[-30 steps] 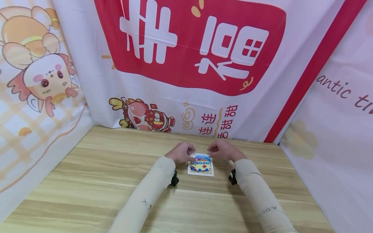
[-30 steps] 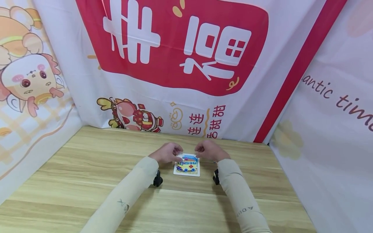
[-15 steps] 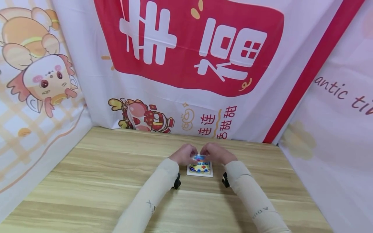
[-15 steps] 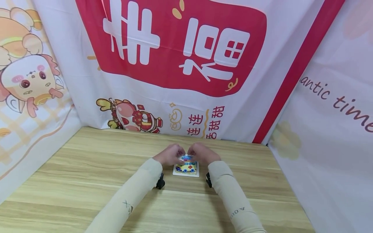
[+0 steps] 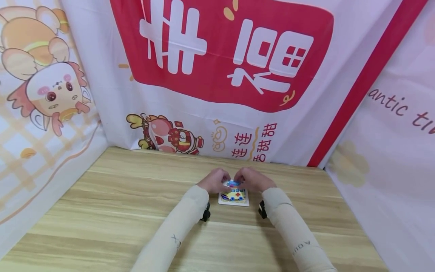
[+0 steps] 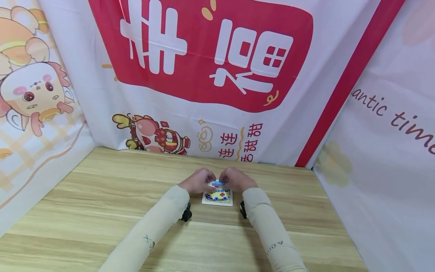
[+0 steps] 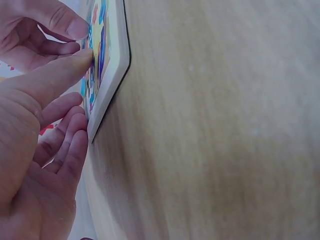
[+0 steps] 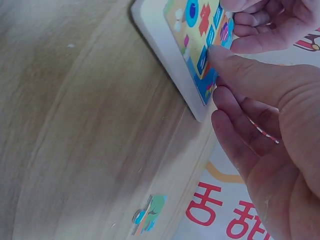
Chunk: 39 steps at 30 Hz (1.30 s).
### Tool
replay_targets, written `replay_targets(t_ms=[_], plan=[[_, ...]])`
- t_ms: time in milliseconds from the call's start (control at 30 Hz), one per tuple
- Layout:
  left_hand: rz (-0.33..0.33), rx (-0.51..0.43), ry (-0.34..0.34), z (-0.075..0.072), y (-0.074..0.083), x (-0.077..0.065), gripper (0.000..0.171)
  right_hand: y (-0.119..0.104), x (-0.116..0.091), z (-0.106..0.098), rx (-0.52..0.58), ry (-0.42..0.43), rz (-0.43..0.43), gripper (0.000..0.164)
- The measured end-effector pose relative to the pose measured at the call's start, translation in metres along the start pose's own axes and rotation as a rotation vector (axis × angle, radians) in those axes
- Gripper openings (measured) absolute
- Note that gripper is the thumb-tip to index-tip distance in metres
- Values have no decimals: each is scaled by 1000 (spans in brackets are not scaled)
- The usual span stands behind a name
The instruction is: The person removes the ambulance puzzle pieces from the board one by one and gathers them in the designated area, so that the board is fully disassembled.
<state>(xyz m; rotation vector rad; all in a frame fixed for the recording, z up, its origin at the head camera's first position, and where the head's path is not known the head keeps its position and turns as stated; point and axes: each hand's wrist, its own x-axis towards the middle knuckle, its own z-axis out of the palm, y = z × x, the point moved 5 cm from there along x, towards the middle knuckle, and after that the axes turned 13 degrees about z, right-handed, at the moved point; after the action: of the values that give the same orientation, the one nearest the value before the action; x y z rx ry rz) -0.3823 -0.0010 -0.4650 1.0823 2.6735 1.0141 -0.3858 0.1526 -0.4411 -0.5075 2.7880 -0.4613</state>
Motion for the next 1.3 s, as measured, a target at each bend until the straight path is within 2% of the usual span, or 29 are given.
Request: replay_targets(t_ms=[133, 433, 667, 1067, 1300], plan=[[-10, -15, 12, 0, 0, 0, 37, 2, 1, -2, 20, -12, 24, 18], [-60, -47, 26, 2, -2, 0, 39, 7, 3, -2, 122, -4, -9, 16], [-58, -49, 29, 3, -2, -1, 39, 11, 4, 1, 137, 22, 0, 17], [-73, -54, 37, 2, -4, -1, 37, 6, 2, 2, 142, 54, -14, 13], [-64, -51, 43, 3, -6, 0, 38, 11, 0, 2, 163, 95, 36, 11]])
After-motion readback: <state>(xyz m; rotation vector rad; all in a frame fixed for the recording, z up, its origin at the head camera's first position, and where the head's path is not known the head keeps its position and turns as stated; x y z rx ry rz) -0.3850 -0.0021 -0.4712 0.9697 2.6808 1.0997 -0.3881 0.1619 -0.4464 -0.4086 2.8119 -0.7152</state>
